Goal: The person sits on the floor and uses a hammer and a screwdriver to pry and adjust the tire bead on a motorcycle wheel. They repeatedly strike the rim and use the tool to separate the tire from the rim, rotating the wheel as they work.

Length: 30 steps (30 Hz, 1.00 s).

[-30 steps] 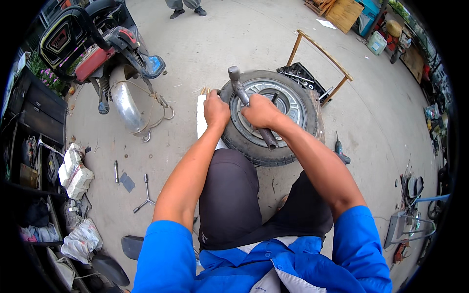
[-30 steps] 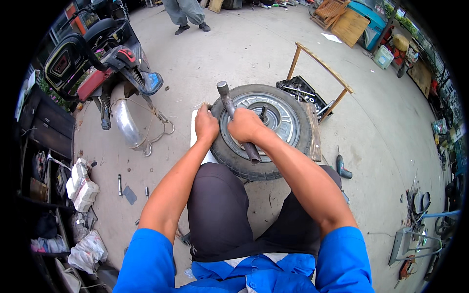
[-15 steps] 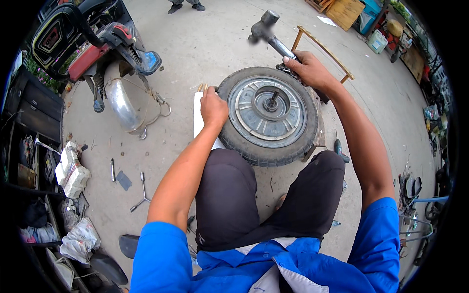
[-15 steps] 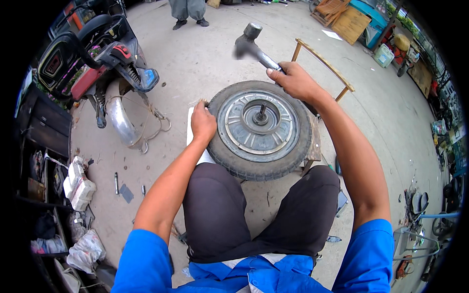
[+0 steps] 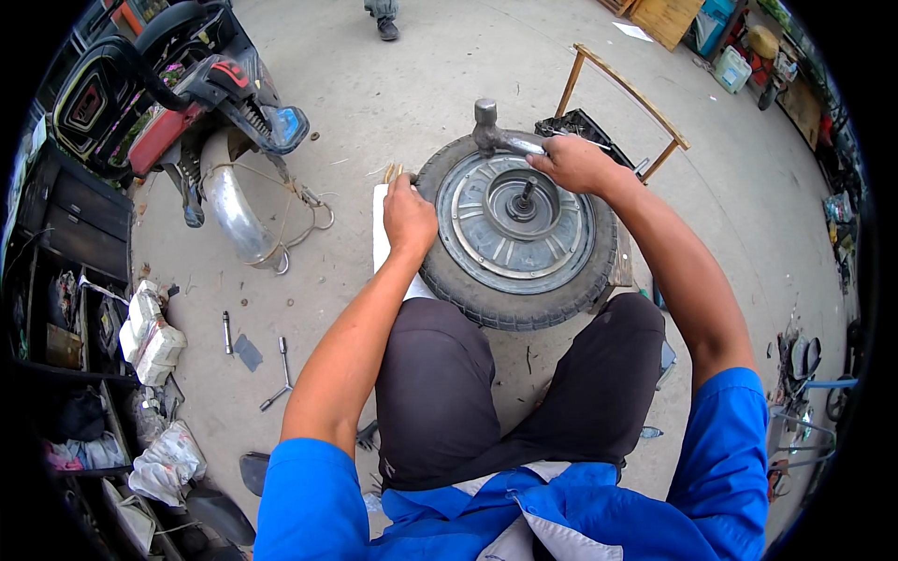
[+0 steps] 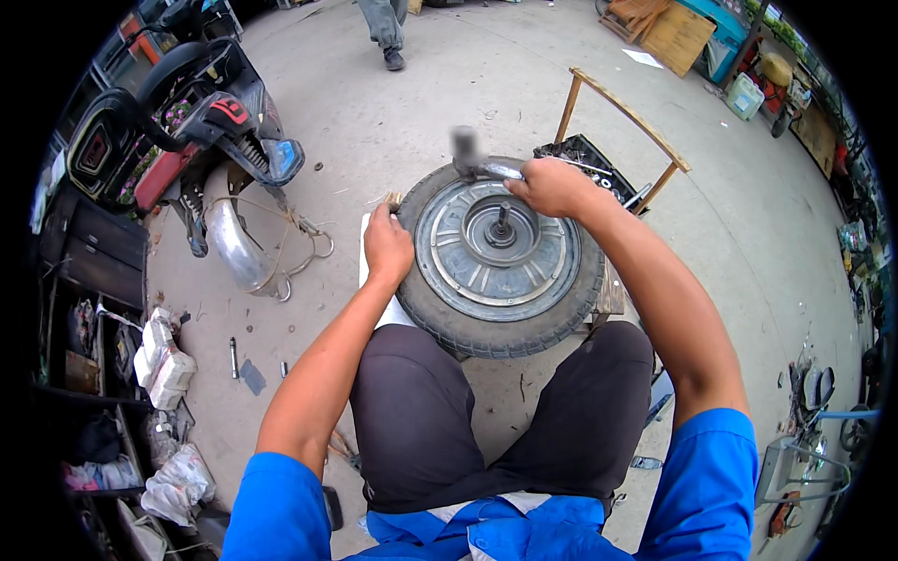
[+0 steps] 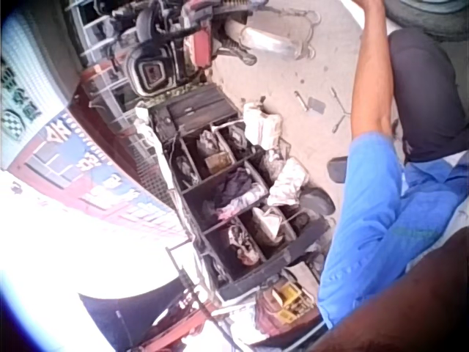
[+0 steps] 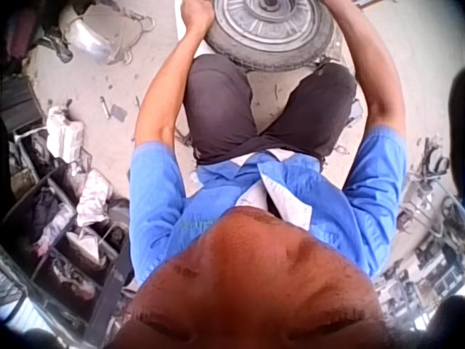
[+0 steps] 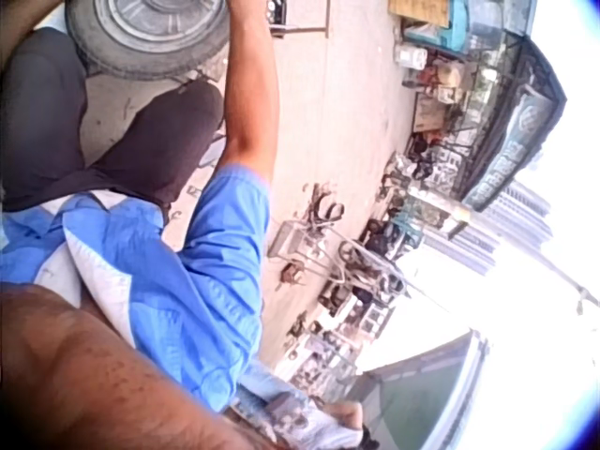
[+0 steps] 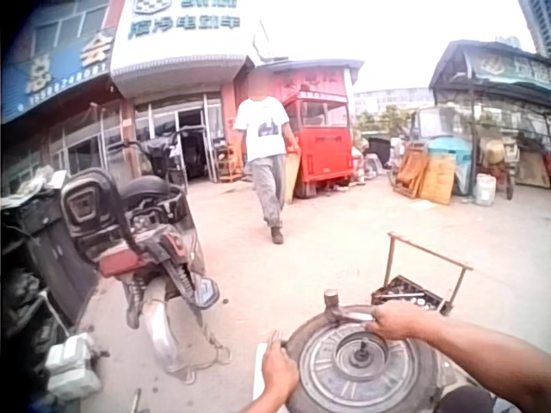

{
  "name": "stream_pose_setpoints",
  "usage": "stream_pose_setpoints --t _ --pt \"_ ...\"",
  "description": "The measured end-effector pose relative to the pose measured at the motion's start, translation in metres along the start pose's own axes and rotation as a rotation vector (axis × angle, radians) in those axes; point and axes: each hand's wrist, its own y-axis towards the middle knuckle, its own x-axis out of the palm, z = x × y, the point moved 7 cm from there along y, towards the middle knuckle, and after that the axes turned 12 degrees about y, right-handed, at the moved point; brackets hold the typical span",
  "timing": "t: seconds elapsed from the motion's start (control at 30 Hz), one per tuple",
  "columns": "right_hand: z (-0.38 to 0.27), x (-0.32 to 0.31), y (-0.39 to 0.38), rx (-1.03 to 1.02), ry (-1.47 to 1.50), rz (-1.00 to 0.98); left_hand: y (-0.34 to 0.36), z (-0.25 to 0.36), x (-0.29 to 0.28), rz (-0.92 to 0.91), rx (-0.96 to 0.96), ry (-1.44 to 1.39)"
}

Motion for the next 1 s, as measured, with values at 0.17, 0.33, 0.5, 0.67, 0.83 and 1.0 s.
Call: stream_pose_setpoints --t 0.17,0.33,0.5,0.67,0.83,1.0 --pt "0.004 -0.006 0.003 0.069 -0.014 -0.007 -0.001 0.004 -0.001 -0.001 0.025 0.026" --pt "-0.002 -0.011 -0.007 0.053 0.041 0.115 0.002 0.001 -0.001 0.015 0.022 0.05" --pt "0.012 0.001 -0.006 0.069 -0.094 -0.061 0.001 0.009 -0.002 0.018 0.048 0.045" --pt "0.017 -0.022 -0.013 0.128 0.006 0.13 0.002 0.005 -0.002 0.009 0.043 0.052" --pt "0.045 -0.022 -0.034 0.203 -0.055 0.063 0.0 0.007 -0.001 0.007 0.029 0.05" --pt "0.048 -0.026 -0.042 0.224 -0.012 0.141 0.0 0.008 -0.004 -0.059 0.005 0.057"
